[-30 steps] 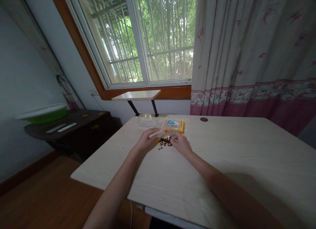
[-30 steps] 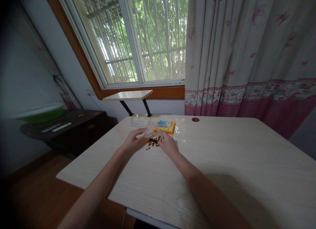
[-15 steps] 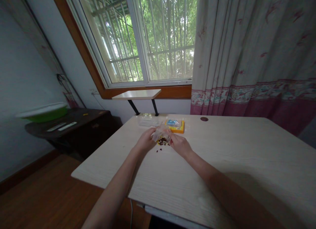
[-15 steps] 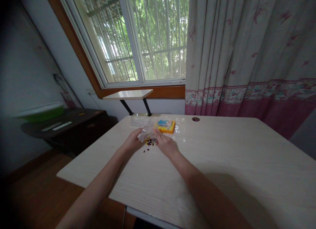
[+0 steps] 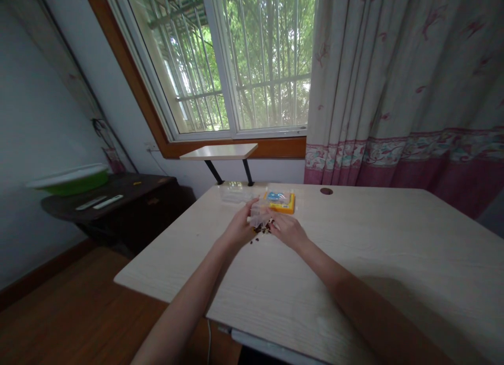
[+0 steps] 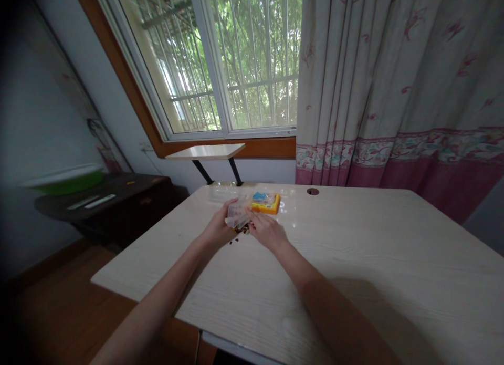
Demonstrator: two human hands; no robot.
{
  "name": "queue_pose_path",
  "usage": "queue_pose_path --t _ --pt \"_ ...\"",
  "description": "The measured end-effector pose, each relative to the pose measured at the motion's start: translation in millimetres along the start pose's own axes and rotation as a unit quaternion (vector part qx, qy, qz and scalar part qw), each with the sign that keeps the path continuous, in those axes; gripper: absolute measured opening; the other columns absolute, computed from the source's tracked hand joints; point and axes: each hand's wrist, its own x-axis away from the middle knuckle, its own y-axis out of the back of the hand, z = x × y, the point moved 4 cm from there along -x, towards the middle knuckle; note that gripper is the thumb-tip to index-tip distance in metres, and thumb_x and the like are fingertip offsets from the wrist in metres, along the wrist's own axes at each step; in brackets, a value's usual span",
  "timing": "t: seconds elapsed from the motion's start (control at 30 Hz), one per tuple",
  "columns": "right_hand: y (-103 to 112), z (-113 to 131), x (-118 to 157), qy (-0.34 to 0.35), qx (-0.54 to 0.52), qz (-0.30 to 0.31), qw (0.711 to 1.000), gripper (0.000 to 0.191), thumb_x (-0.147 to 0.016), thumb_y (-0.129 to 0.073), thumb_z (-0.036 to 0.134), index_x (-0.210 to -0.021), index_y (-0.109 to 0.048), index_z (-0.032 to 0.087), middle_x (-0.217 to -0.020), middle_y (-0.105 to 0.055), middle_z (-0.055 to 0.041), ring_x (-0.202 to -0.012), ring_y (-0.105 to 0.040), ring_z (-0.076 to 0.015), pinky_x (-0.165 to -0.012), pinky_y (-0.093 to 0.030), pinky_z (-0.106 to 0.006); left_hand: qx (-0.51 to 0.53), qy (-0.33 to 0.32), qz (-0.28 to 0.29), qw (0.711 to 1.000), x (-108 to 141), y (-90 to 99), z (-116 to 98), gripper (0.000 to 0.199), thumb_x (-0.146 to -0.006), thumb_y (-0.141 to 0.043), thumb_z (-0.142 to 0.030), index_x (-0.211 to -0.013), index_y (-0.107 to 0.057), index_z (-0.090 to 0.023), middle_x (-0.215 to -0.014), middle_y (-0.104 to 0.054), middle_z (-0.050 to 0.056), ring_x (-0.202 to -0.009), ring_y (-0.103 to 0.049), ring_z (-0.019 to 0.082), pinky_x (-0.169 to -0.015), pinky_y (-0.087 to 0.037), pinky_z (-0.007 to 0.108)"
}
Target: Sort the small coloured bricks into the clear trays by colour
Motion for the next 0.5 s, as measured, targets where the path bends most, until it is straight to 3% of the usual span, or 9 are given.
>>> queue_pose_path --t 0.2,0.3,0.4,0.5 --pt "9.8 -0.8 -2.1 -0.006 -0.016 -0.021 1.0 0.044 -0.085 -0.042 0.019 -0.128 -0.039 0.025 -0.116 -0.055 -0.0052 -0.102 -0.052 -0.0188 -0.09 -0.042 -0.035 0.226 0.035 0.043 0.973 0.3 -13.9 -0.4 0.095 -0.058 -0.07 -0.012 -0.13 -0.01 -0.025 -0.112 -0.054 0.01 -0.097 -0.056 0.021 -0.087 -0.042 0.04" --pt "13.2 -3.1 -2.5 -0.026 -0.041 -0.037 0.998 0.037 -0.085 -0.044 0.022 -0.121 -0.047 0.027 -0.11 -0.058 -0.0044 -0.101 -0.052 -0.0183 -0.09 -0.041 -0.035 0.3 0.057 0.021 0.952 -1.2 -16.8 -0.8 0.083 -0.06 -0.069 -0.012 -0.124 -0.019 -0.024 -0.107 -0.056 0.008 -0.094 -0.057 0.02 -0.085 -0.043 0.037" --pt "13.8 -10.7 -2.0 -0.107 -0.098 -0.088 0.986 0.034 -0.079 -0.052 0.03 -0.113 -0.054 0.025 -0.107 -0.055 -0.007 -0.102 -0.05 -0.0202 -0.089 -0.042 -0.036 0.339 0.088 -0.035 0.936 -3.7 -13.9 2.6 0.068 -0.061 -0.068 -0.013 -0.117 -0.03 -0.024 -0.105 -0.057 0.006 -0.092 -0.057 0.019 -0.08 -0.046 0.033" --pt "4.5 -24.7 1.3 -0.226 -0.223 -0.13 0.939 0.047 -0.074 -0.058 0.032 -0.118 -0.047 0.021 -0.104 -0.055 -0.0087 -0.094 -0.055 -0.0193 -0.082 -0.047 -0.036 0.385 0.143 -0.046 0.911 -5.1 -13.5 10.3 0.07 -0.058 -0.069 -0.012 -0.115 -0.031 -0.026 -0.103 -0.058 0.005 -0.089 -0.059 0.019 -0.074 -0.048 0.032"
